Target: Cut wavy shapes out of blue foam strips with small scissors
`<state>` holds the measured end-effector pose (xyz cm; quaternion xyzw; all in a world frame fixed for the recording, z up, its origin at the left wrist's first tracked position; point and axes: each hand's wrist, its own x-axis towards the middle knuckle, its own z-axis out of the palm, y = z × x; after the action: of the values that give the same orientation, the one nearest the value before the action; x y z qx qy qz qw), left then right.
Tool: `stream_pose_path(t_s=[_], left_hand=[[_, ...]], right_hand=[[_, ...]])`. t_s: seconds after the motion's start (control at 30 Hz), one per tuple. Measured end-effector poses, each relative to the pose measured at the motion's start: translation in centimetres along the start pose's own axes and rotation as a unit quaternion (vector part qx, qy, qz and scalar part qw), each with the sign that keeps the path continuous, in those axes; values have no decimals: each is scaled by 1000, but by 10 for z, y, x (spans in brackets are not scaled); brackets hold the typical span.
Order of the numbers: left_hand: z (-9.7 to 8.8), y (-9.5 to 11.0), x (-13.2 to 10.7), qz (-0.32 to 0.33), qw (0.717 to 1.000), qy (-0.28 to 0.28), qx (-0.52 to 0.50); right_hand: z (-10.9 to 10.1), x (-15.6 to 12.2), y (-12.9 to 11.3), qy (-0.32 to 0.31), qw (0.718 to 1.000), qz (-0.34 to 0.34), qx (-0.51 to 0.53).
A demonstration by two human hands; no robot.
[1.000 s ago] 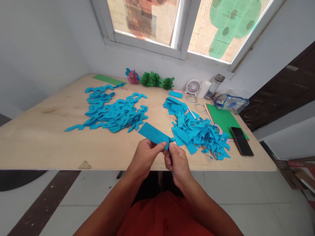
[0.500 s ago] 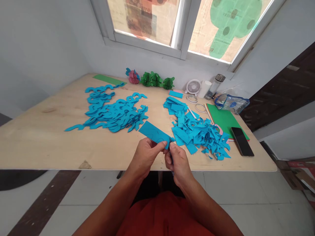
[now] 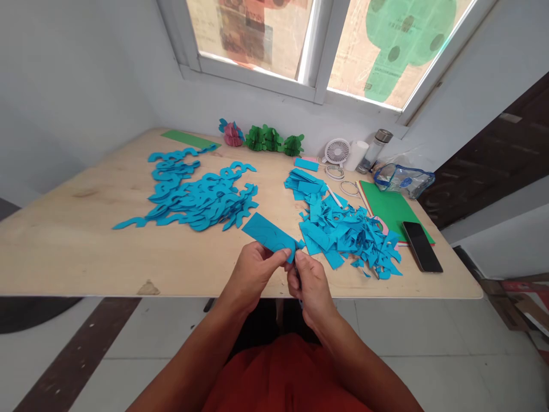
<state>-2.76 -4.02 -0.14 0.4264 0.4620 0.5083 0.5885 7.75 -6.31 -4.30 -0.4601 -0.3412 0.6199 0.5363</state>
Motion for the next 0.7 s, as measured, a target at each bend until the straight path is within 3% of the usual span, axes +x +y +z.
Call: stream_pose_path(t_s=[0.7], left_hand=[[-12,-3,5,-32,996,-70,48]], right_hand=[[-3,0,0,-13,1000,-3,-18]])
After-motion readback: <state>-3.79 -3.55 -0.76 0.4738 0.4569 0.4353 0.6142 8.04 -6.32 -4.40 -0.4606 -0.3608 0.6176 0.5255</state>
